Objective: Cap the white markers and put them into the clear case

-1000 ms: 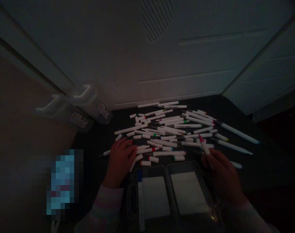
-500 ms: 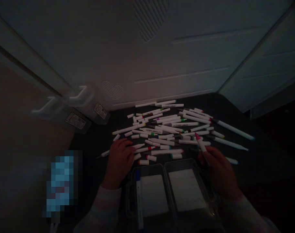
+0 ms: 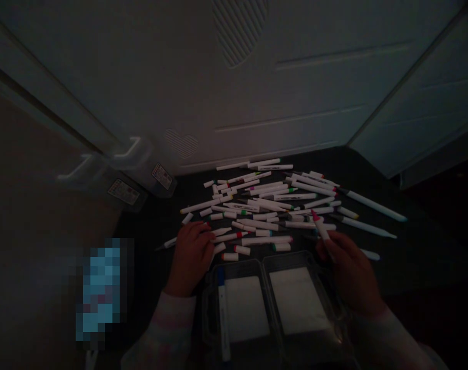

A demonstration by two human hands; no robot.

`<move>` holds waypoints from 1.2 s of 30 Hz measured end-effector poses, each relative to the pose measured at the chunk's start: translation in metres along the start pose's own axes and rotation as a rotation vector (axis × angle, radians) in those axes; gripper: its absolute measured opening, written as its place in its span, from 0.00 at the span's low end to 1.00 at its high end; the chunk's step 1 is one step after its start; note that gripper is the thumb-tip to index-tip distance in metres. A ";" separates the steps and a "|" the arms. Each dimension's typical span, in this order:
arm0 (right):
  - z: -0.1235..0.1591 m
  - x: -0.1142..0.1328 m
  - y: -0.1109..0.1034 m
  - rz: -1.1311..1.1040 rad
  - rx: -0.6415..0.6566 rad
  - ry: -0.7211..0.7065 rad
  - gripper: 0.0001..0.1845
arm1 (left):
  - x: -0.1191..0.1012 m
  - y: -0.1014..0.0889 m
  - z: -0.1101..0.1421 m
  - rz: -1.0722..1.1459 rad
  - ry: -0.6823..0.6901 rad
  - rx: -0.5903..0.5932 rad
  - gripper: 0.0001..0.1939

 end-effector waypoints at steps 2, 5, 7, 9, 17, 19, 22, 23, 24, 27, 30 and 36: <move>0.000 0.001 0.000 0.006 -0.005 -0.002 0.15 | 0.001 0.000 0.000 -0.005 0.003 -0.006 0.09; 0.000 0.002 0.001 0.030 -0.003 -0.001 0.14 | 0.001 0.000 0.001 -0.002 0.015 -0.020 0.09; 0.000 0.002 0.002 0.036 0.003 0.005 0.14 | 0.000 0.000 0.001 0.001 0.030 -0.008 0.10; -0.001 0.000 0.002 0.022 0.020 0.009 0.14 | -0.003 0.003 0.001 -0.006 0.053 0.024 0.12; -0.002 -0.007 0.002 -0.027 0.046 0.025 0.13 | 0.000 0.004 0.001 -0.047 0.054 0.044 0.11; -0.002 -0.005 0.002 -0.021 0.048 0.013 0.13 | 0.002 0.003 0.002 -0.039 0.050 0.028 0.12; -0.002 -0.001 0.003 -0.007 0.046 -0.004 0.13 | 0.002 0.003 0.001 -0.035 0.047 0.015 0.13; -0.002 -0.001 0.003 -0.002 0.046 -0.007 0.13 | 0.002 0.003 0.001 -0.039 0.050 0.009 0.13; -0.002 -0.001 0.003 -0.001 0.047 -0.011 0.13 | 0.002 0.003 0.000 -0.047 0.058 0.002 0.13; -0.002 -0.003 0.003 -0.012 0.066 -0.011 0.13 | -0.001 0.002 -0.002 -0.082 0.090 -0.014 0.12; -0.003 -0.005 0.004 -0.032 0.089 -0.006 0.12 | -0.007 0.002 -0.009 -0.103 0.121 0.003 0.12; -0.001 0.003 0.009 -0.006 0.104 -0.051 0.11 | -0.041 0.011 -0.031 -0.080 0.238 0.146 0.17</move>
Point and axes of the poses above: each hand's wrist, its own z-axis away from the middle knuckle, its own y-axis out of the palm, x = y × z, the point moved 9 cm from there along -z, towards the middle knuckle, and after that the axes turned 10 degrees about -z, right-handed, at the moved point
